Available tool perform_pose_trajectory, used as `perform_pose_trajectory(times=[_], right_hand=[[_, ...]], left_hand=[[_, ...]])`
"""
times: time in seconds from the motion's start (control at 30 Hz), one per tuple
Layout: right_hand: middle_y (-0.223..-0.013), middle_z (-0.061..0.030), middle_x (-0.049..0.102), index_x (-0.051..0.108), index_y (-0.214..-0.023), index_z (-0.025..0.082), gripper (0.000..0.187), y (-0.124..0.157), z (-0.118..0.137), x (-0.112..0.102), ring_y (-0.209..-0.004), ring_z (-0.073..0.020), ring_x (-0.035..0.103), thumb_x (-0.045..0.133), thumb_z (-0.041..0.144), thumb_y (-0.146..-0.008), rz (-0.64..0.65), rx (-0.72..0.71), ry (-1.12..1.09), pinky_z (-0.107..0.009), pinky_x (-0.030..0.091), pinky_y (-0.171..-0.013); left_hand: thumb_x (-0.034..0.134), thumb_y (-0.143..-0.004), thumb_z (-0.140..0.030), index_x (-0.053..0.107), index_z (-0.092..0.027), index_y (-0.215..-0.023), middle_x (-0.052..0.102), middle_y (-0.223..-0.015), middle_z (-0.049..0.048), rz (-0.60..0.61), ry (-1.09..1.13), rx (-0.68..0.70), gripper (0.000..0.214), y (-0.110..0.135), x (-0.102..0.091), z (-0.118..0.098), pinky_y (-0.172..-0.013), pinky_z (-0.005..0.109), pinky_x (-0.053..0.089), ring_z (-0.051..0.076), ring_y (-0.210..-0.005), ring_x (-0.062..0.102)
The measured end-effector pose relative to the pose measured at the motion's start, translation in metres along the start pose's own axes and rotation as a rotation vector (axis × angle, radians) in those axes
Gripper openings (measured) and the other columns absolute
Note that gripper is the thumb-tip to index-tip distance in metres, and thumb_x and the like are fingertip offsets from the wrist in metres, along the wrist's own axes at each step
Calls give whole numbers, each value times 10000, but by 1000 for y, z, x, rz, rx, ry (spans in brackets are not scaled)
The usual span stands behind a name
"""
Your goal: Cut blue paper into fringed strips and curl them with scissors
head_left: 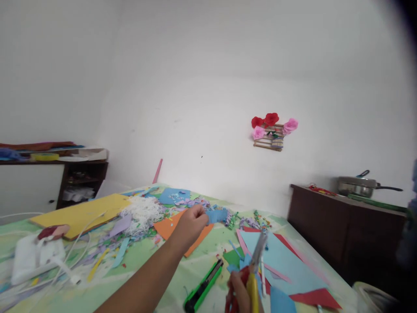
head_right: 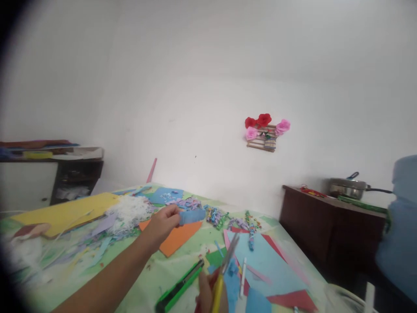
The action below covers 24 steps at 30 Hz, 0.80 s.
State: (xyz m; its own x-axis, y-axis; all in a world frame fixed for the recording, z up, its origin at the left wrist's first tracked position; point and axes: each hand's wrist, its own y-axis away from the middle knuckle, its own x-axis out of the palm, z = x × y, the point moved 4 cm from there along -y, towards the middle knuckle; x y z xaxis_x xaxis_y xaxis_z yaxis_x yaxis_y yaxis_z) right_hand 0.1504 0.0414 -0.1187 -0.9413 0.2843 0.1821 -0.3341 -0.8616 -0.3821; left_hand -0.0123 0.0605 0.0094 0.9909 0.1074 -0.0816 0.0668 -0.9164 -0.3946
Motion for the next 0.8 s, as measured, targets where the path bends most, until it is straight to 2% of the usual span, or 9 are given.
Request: perform_pose_trajectory(times=[0.13,0.2,0.27,0.37,0.47,0.53,0.6,0.67,0.8], right_hand=[[-378,114,462,427,-627,214,343,-16,10,-17,-243,-72,408,628,493,-620,-49,73,-116,-231,433,-387],[-424,101,492,435,-641,212,334,-20,14,-24,-328,-96,493,641,473,-607,-72,103,-172,-244,460,-457],[-515,64,557,463,-665,206,326,-20,18,-28,-504,-141,587,674,437,-574,-77,125,-215,-244,469,-511],[-688,17,622,512,-709,191,346,-13,28,-31,-703,-169,601,743,332,-494,-41,139,-257,-242,472,-588],[-556,72,561,508,-676,192,318,-5,39,-32,-483,-100,535,756,259,-488,10,158,-298,-204,438,-465],[-484,102,503,497,-658,196,321,-3,47,-34,-387,-68,464,761,244,-482,17,170,-337,-179,387,-393],[-485,102,495,494,-665,202,341,-2,53,-36,-384,-66,452,763,257,-463,14,184,-398,-174,365,-380],[-492,98,481,489,-665,209,352,-3,55,-36,-402,-67,444,755,288,-448,30,216,-478,-175,356,-387],[-552,82,470,500,-664,205,356,3,44,-27,-460,-55,433,747,311,-432,98,364,-625,-158,340,-410]], left_hand=[[535,-707,-123,484,-139,-554,430,-512,-59,241,-220,-126,162,6,21,24,-481,209,372,82,-491,436],[508,-796,-229,559,-118,-773,556,-700,-10,403,-275,-206,124,13,36,36,-539,249,444,102,-584,526],[477,-825,-279,537,-123,-961,579,-903,40,540,-288,-258,216,20,48,43,-626,308,482,138,-724,571],[473,-828,-280,512,-135,-1031,561,-993,60,666,-251,-277,253,24,59,43,-676,342,485,161,-802,571],[487,-816,-259,557,-114,-861,581,-764,13,735,-165,-225,167,25,67,36,-556,264,464,108,-612,552],[474,-787,-191,537,-118,-668,493,-533,-40,742,-75,-152,153,25,70,29,-465,213,391,79,-463,467],[423,-729,-132,507,-138,-613,400,-453,-62,711,27,-60,144,26,72,23,-453,206,343,76,-429,409],[403,-677,-118,542,-144,-718,421,-532,-45,672,112,36,148,27,73,19,-506,215,358,92,-507,434],[486,-645,-147,592,-176,-962,458,-894,34,689,195,194,336,31,72,15,-688,258,399,144,-784,475]])
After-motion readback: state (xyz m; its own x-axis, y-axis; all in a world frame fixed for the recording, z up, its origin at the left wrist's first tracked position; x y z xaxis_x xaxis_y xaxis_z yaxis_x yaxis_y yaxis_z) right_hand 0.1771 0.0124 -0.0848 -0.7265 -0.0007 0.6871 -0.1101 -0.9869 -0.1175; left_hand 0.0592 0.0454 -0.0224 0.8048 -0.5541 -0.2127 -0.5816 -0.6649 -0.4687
